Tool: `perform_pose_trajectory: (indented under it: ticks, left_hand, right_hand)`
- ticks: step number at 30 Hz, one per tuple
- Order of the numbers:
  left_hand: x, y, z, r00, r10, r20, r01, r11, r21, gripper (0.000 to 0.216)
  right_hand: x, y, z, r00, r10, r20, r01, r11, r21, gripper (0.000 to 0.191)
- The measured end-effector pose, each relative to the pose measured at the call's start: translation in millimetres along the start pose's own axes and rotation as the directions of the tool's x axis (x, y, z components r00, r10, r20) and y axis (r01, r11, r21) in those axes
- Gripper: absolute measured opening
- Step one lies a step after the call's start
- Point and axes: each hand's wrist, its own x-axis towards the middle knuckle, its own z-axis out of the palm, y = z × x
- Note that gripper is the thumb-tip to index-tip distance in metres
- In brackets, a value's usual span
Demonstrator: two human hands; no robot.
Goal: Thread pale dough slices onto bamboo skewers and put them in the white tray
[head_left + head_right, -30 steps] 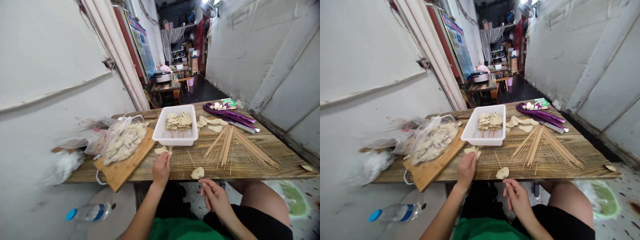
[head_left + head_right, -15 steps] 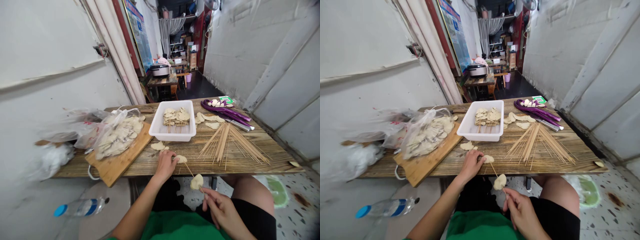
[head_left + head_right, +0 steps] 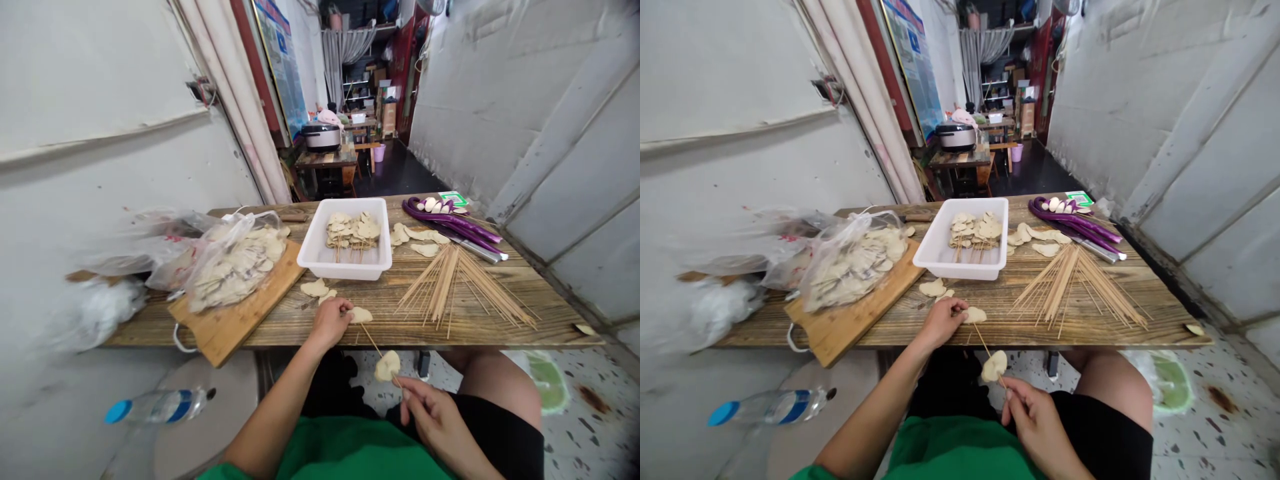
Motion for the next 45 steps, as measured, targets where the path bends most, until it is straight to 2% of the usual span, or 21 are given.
perform_pose_trajectory:
  ticks: [5,9,15,20,24,28,30,32,37,45]
  left_hand:
    - [4,5,-1,1.000,0.016,0.021,-0.016,1.000,0.012,0.023]
    - [10,12,-4,0.997,0.054,0.063,-0.060,0.994,0.094,0.006]
    - [14,13,-2,0.996,0.023,0.090,-0.029,0.997,0.069,0.013]
    - [18,15,-3,0.992,0.028,0.121,-0.037,0.997,0.071,0.006]
    - [16,18,-7,0.989,0.090,0.118,-0.093,0.995,0.025,0.008]
    - [11,15,-7,0.990,0.081,0.114,-0.071,0.993,-0.090,0.013]
    - [9,13,-5,0.986,0.071,0.152,-0.053,0.992,-0.117,0.022]
    - [6,11,-3,0.982,0.103,0.158,-0.084,0.989,-0.122,0.036]
    - [2,9,1,0.979,0.198,0.040,-0.189,0.968,-0.167,0.043]
    - [3,5,5,0.992,0.109,0.067,-0.086,0.956,-0.280,0.048]
  right_hand:
    - [-1,2,-2,0.999,0.029,0.018,-0.029,0.999,-0.025,0.043]
    - [-2,4,-2,0.999,0.050,0.018,-0.050,0.999,0.001,0.045]
    - [-3,9,-4,0.997,0.080,0.020,-0.081,0.995,0.058,0.049]
    - [-3,12,-5,0.998,0.054,0.007,-0.055,0.996,0.066,0.047]
    - [-5,8,-6,0.998,0.054,0.021,-0.055,0.997,0.054,0.046]
    - [-5,3,-5,0.999,0.045,0.014,-0.046,0.997,0.057,0.045]
    - [-3,2,-3,0.998,0.057,0.012,-0.058,0.996,0.067,0.045]
    - [-1,3,-2,0.997,0.070,0.016,-0.071,0.995,0.072,0.045]
    - [-2,5,-1,0.998,0.065,0.009,-0.065,0.995,0.075,0.044]
    - [1,4,0,0.997,0.079,0.005,-0.079,0.990,0.120,0.044]
